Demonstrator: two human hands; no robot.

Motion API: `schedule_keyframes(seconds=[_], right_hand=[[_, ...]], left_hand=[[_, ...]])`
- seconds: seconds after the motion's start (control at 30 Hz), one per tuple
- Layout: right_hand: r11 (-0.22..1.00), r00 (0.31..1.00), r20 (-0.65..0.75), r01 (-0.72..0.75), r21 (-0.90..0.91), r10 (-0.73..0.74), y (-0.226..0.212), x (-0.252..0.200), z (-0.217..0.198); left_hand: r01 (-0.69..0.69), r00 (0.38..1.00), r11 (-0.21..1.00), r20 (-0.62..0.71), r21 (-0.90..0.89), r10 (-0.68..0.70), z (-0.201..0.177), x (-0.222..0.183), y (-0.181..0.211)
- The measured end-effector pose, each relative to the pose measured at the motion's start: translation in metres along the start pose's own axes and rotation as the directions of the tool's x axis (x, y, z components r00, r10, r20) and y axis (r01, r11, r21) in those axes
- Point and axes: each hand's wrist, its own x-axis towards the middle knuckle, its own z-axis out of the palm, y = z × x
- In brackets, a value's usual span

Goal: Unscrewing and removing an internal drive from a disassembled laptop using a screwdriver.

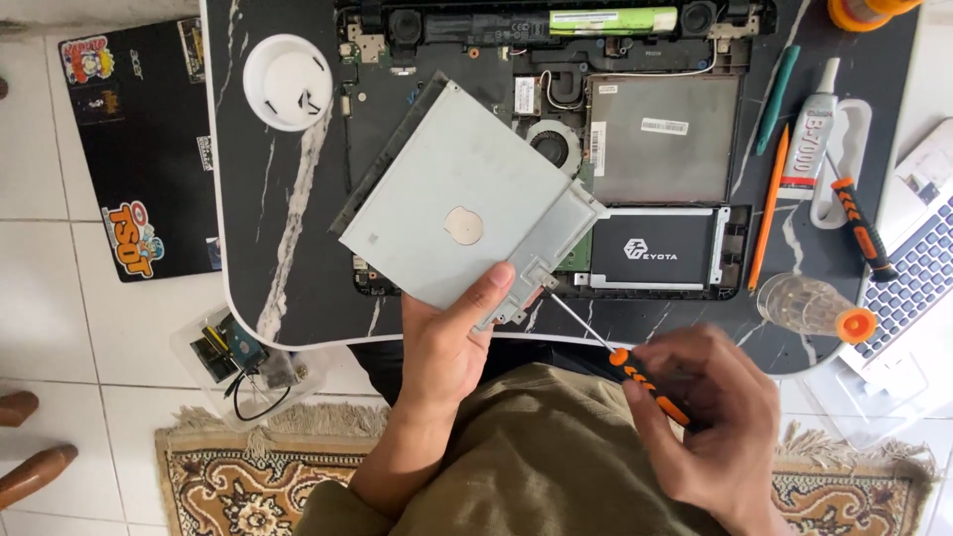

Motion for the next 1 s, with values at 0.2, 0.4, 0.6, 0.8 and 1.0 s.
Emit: schedule_keyframes(seconds=[0.2,0.4,0.6,0.8,1.0], right_hand=[[0.996,0.996,0.023,-0.083,0.039,0.082,0.003,0.0,0.0],[0.997,0.992,0.103,-0.072,-0.001,0.072,0.001,0.006,-0.007],[0.999,0.999,0.004,-0.04,-0.008,0.04,0.003,0.005,-0.006],[0.938,0.956,0.116,-0.287,0.196,0.268,0.015,0.003,-0.004],[0.973,0.976,0.084,-0.209,0.1,0.201,0.018,0.0,-0.005]], left_hand=[[-0.036,0.999,0.999,0.038,-0.007,0.036,-0.004,0.001,-0.003],[0.002,1.0,1.0,0.011,-0.008,-0.002,-0.005,0.001,-0.007],[-0.009,0.999,1.0,0.033,-0.015,0.01,-0.005,0.002,-0.007],[-0.035,0.999,0.999,-0.006,0.004,0.035,-0.002,0.001,-0.004],[-0.009,0.996,0.998,-0.086,0.057,0.014,-0.001,0.002,-0.01]])
